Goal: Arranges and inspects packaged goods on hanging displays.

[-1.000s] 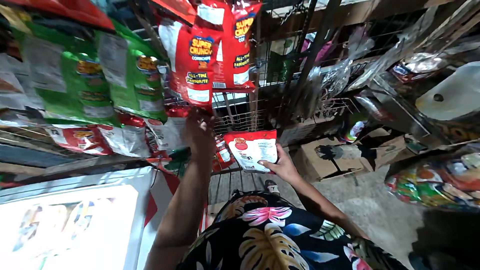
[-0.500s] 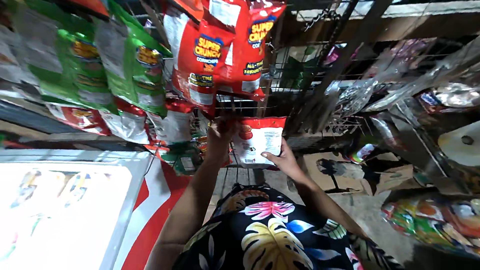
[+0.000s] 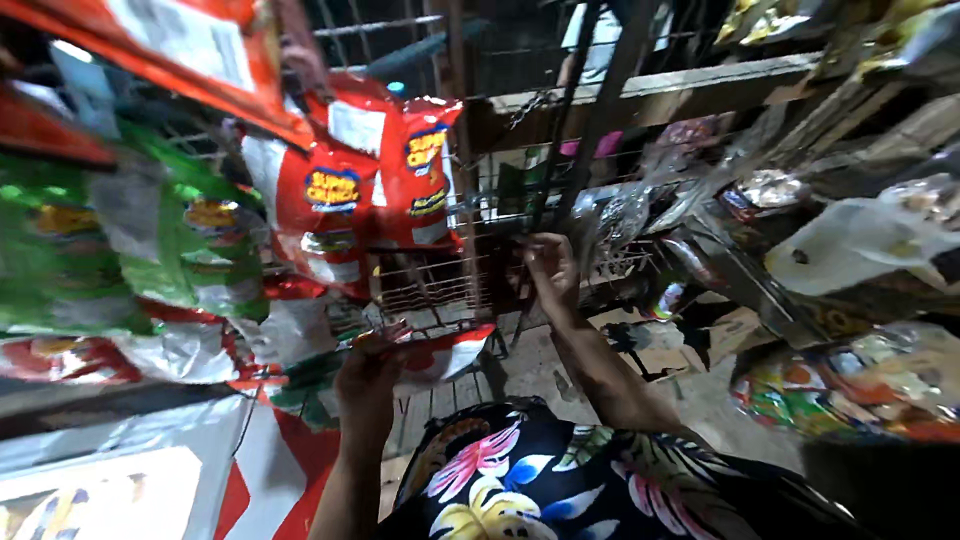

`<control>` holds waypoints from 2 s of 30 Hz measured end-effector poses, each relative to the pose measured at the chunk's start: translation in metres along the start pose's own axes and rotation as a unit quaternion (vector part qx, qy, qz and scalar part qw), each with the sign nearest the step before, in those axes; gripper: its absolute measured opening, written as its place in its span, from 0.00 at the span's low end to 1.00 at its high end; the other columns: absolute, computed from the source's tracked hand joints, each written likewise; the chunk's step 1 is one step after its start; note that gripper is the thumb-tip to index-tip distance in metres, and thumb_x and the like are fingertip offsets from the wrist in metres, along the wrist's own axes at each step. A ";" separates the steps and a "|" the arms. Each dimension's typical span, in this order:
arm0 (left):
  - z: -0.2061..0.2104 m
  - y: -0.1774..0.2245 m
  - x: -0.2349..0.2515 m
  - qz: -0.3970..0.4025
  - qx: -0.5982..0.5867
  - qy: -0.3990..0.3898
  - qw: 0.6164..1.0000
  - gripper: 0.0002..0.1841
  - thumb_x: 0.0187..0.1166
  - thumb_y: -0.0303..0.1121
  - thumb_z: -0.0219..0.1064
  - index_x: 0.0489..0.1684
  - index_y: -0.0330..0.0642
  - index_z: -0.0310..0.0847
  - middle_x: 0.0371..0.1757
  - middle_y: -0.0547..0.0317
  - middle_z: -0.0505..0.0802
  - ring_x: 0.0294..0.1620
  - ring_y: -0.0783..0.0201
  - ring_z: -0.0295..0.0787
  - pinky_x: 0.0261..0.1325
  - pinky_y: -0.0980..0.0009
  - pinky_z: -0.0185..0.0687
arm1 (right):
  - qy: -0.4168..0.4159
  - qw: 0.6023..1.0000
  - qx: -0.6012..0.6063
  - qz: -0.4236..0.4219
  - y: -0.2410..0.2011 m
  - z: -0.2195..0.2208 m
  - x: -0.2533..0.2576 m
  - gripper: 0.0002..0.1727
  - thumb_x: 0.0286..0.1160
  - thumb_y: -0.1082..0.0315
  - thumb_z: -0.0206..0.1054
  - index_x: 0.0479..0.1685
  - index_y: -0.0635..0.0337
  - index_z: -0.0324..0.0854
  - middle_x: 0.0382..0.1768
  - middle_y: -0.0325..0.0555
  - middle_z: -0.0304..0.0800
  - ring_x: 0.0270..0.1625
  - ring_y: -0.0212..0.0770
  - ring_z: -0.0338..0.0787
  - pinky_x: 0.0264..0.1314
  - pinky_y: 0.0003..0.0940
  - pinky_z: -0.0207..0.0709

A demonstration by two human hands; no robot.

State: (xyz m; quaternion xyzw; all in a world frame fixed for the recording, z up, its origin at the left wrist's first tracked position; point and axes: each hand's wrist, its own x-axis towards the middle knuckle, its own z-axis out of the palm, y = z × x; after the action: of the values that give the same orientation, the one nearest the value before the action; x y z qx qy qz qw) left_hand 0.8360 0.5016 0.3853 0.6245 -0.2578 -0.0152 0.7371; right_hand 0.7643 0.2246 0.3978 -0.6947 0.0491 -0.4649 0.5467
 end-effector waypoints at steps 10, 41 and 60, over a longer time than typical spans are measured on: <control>0.028 -0.009 0.008 0.036 0.055 -0.139 0.988 0.07 0.65 0.26 0.77 0.37 0.46 0.90 0.40 0.73 0.95 0.43 0.76 0.92 0.51 0.76 0.91 | 0.105 0.993 -0.058 -0.003 -0.023 -0.085 0.035 0.13 0.87 0.65 0.58 0.61 0.62 0.77 0.58 0.41 0.90 0.55 0.32 0.91 0.60 0.34 0.87; 0.113 0.046 0.068 0.296 0.466 -0.223 0.803 0.07 0.76 0.38 0.70 0.36 0.48 0.93 0.39 0.55 0.94 0.47 0.49 0.93 0.50 0.50 0.88 | 0.146 0.976 -0.057 -0.153 -0.096 -0.105 0.262 0.14 0.86 0.71 0.53 0.60 0.70 0.78 0.47 0.46 0.89 0.34 0.31 0.87 0.37 0.29 0.85; 0.117 0.047 0.069 0.312 0.484 -0.209 0.790 0.07 0.72 0.38 0.72 0.33 0.47 0.92 0.38 0.54 0.95 0.44 0.49 0.94 0.48 0.51 0.88 | 0.031 0.924 -0.341 -0.172 -0.098 -0.036 0.286 0.22 0.83 0.60 0.66 0.67 0.66 0.85 0.61 0.59 0.91 0.62 0.52 0.92 0.68 0.47 0.82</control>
State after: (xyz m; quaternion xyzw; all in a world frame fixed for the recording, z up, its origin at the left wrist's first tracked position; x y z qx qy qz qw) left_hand 0.8352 0.3813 0.4642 0.7666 -0.5599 0.2126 0.2315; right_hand 0.8569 0.0730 0.6449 -0.8222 0.1011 -0.5281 0.1870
